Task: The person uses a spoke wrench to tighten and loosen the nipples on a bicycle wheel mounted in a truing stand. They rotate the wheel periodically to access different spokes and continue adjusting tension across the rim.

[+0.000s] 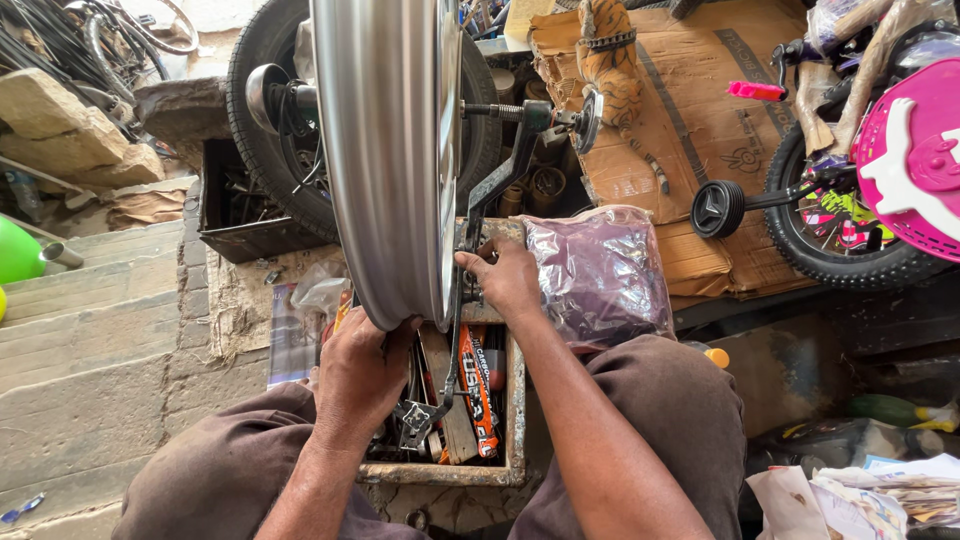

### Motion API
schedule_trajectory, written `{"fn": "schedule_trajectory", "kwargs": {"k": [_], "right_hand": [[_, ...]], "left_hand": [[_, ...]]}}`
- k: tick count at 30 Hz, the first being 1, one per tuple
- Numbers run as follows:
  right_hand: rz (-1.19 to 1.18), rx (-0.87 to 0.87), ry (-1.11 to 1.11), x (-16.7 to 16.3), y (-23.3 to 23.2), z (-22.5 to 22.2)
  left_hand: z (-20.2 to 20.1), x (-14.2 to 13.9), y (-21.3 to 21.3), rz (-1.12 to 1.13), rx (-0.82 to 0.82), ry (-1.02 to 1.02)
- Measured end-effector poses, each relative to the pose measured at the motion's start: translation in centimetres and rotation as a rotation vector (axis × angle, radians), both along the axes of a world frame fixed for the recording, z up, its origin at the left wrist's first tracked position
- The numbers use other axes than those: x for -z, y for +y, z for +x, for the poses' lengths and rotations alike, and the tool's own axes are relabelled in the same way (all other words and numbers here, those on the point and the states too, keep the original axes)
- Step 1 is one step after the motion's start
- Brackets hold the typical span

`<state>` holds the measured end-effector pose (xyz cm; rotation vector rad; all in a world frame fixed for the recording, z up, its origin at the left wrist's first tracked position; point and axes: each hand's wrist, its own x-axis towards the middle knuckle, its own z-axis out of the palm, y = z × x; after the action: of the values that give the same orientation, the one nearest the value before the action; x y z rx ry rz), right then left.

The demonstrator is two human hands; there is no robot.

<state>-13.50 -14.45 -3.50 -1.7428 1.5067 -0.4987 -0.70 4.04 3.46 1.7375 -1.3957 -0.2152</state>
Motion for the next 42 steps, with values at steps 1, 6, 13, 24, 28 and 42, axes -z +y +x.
{"fn": "schedule_trajectory", "kwargs": {"k": [1, 6, 13, 24, 28, 42], "right_hand": [[-0.011, -0.001, -0.006, 0.0, 0.0, 0.0], [0.004, 0.007, -0.023, 0.0, 0.1, 0.0], [0.027, 0.011, -0.031, 0.2, 0.1, 0.1], [0.007, 0.011, -0.009, -0.1, 0.1, 0.0], [-0.017, -0.008, 0.045, 0.2, -0.2, 0.0], [-0.005, 0.022, -0.008, 0.7, -0.1, 0.0]], "left_hand": [[0.0, 0.0, 0.0, 0.005, -0.003, 0.001], [0.0, -0.2, 0.0, -0.016, -0.014, 0.01], [0.1, -0.2, 0.1, -0.021, -0.006, -0.043], [0.1, 0.8, -0.2, -0.043, 0.003, -0.082], [0.5, 0.8, 0.0, -0.064, 0.056, -0.153], [0.9, -0.1, 0.7, -0.307, 0.031, -0.094]]}}
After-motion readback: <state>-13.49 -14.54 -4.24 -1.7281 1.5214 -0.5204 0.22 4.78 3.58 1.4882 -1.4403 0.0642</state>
